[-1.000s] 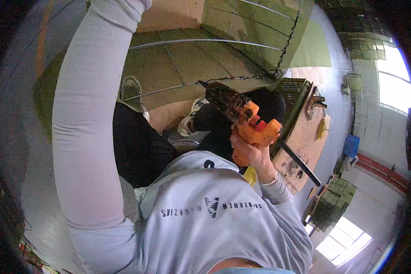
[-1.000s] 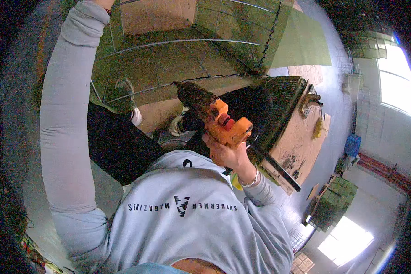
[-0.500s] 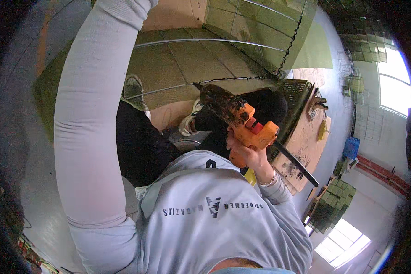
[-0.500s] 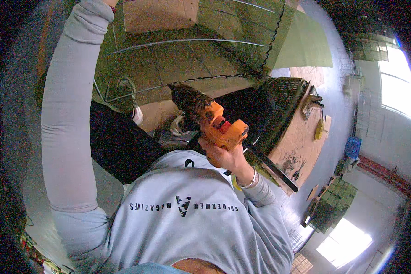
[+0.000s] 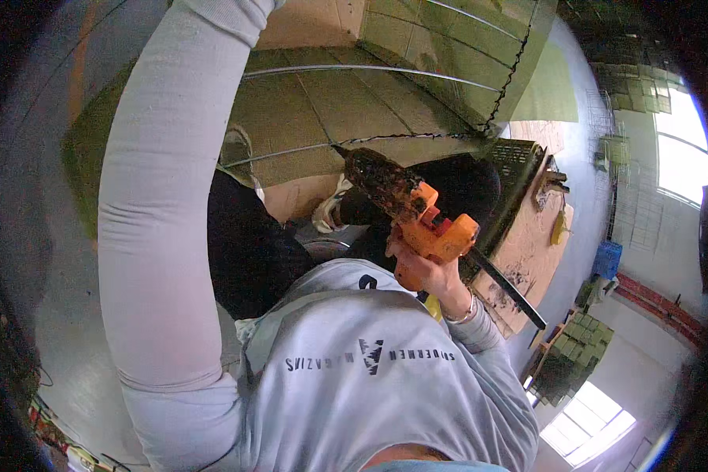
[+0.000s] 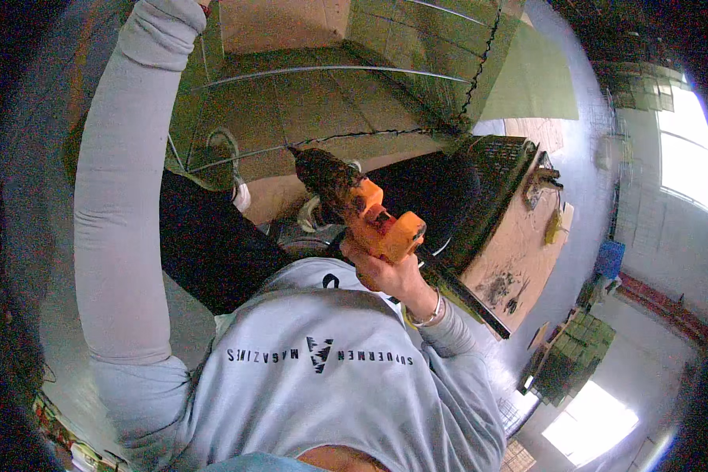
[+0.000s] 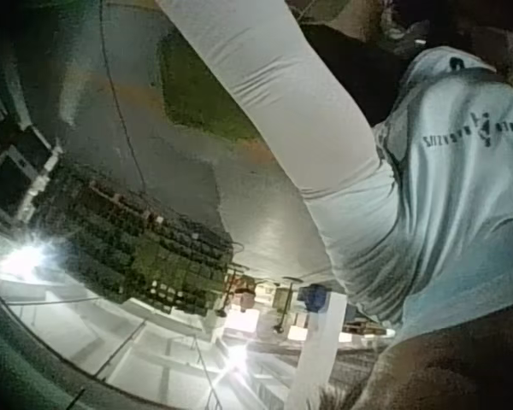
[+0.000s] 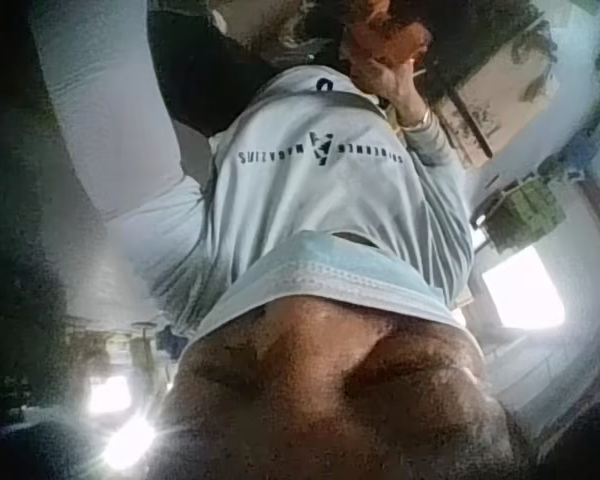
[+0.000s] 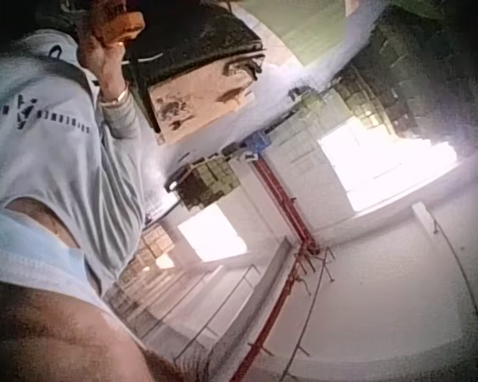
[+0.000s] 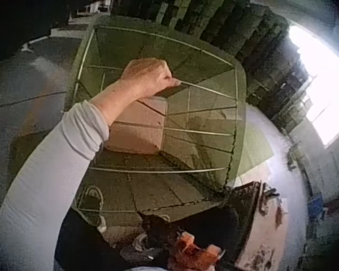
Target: Apply glue to artificial turf sheets and assemble them over a wire frame to create a block.
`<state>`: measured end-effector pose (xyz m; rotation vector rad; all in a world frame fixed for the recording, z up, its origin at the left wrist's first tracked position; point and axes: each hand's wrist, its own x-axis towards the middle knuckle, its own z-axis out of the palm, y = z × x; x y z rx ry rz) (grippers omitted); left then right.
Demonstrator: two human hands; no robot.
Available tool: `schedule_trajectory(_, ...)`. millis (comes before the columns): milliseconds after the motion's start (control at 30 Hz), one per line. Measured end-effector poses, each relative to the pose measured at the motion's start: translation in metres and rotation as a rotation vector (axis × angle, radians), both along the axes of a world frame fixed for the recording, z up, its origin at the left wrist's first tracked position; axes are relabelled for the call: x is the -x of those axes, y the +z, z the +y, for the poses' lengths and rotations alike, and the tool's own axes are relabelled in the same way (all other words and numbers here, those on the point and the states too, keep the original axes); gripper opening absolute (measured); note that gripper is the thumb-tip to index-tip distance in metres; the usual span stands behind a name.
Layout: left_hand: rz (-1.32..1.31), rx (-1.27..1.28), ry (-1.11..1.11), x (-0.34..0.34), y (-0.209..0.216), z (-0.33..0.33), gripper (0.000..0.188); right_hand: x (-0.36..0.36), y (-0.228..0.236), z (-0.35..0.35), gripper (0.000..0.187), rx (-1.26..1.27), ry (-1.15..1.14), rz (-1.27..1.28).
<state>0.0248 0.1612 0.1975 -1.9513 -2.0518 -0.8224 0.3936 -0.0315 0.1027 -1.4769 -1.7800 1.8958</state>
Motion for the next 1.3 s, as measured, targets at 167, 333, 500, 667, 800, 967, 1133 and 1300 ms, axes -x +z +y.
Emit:
schedule_trajectory(167,-0.034,-0.023,-0.012,-0.001,0.0,0.002,0.053,-0.003,-0.006,0.003,0.034,-0.086,0.04,0.026)
schedule_trajectory(333,-0.013,0.009,-0.01,0.0,0.002,0.002,0.054,-0.004,-0.008,0.008,0.033,-0.062,0.137,-0.073)
schedule_trajectory(500,-0.018,0.055,0.003,0.0,0.005,-0.001,0.054,0.016,0.007,0.004,0.032,-0.032,-0.023,-0.005)
schedule_trajectory(667,-0.03,0.058,0.02,-0.002,0.003,-0.002,0.054,0.02,0.017,0.008,0.032,0.063,-0.1,0.062)
schedule_trajectory(800,-0.017,0.023,-0.006,0.002,0.0,0.002,0.053,0.009,0.009,0.002,0.032,-0.129,0.09,-0.055)
schedule_trajectory(967,-0.013,-0.022,-0.018,0.002,-0.002,0.003,0.053,0.001,-0.009,0.002,0.032,-0.394,0.385,0.034)
schedule_trajectory(1133,-0.003,-0.008,-0.018,0.001,0.001,0.003,0.053,0.005,-0.004,0.002,0.031,-0.25,0.284,0.068)
schedule_trajectory(1300,-0.005,0.022,-0.017,0.002,0.003,0.001,0.053,0.01,-0.005,-0.007,0.033,-0.146,0.202,0.091)
